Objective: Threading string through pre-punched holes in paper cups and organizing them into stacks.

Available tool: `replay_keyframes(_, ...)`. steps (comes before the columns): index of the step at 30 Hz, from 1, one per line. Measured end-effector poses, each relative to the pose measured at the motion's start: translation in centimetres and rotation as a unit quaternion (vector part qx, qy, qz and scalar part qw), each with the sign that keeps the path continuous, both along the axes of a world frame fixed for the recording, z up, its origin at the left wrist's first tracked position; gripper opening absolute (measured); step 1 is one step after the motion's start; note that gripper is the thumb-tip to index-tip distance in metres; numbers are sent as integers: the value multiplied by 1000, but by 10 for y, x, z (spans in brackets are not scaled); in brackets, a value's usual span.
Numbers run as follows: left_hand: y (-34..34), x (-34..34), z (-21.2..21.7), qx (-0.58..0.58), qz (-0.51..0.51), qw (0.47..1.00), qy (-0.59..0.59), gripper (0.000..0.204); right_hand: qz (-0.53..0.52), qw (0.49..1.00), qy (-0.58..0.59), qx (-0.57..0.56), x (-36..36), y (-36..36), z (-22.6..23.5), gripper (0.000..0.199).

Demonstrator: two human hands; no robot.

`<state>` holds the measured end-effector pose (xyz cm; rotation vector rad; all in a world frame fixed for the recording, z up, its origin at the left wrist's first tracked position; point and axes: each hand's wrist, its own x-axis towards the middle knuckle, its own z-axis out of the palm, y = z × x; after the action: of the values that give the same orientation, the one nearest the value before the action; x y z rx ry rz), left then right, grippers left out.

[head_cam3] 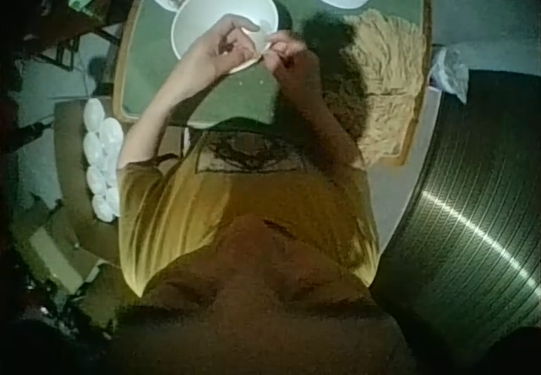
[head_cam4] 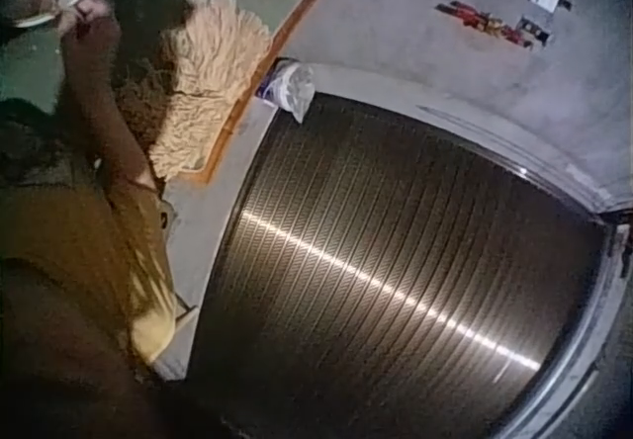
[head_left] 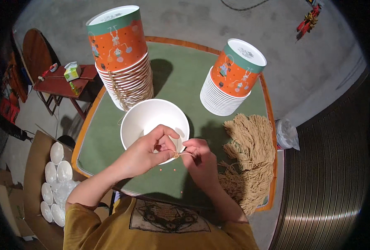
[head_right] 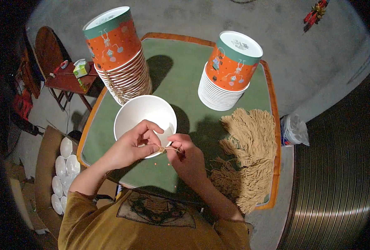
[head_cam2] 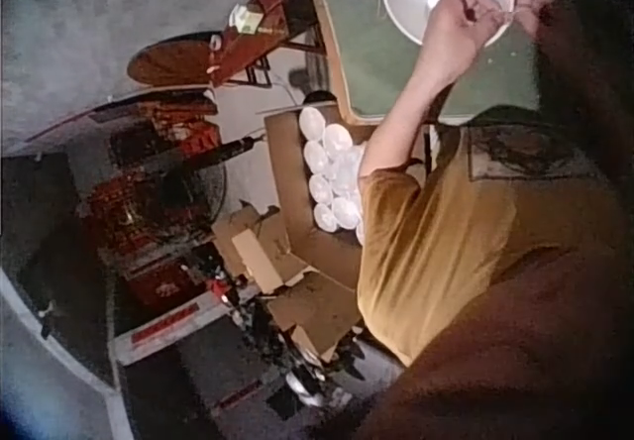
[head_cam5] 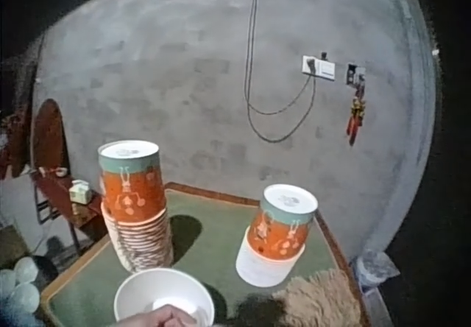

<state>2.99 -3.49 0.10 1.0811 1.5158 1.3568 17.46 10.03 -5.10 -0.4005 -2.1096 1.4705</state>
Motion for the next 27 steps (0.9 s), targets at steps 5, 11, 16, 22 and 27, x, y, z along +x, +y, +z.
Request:
replay_keyframes(5,1,1,1,-10,-1,1000,-6,32,-11,976,65,207,8,-2,10,34)
replay_keyframes(11,2,5,2,1,12,1000,22,32,-20,921,114,372,2,4,6,31)
replay_keyframes(16,2,5,2,-2,13,1000,28,32,-11,926,97,366,3,3,10,27)
replay_keyframes(22,1,4,5,-40,9,999,2,33,-2,917,88,389,3,6,11,31)
replay_keyframes(27,1,6,0,8,-11,998,66,36,-4,934,76,349,0,2,4,32)
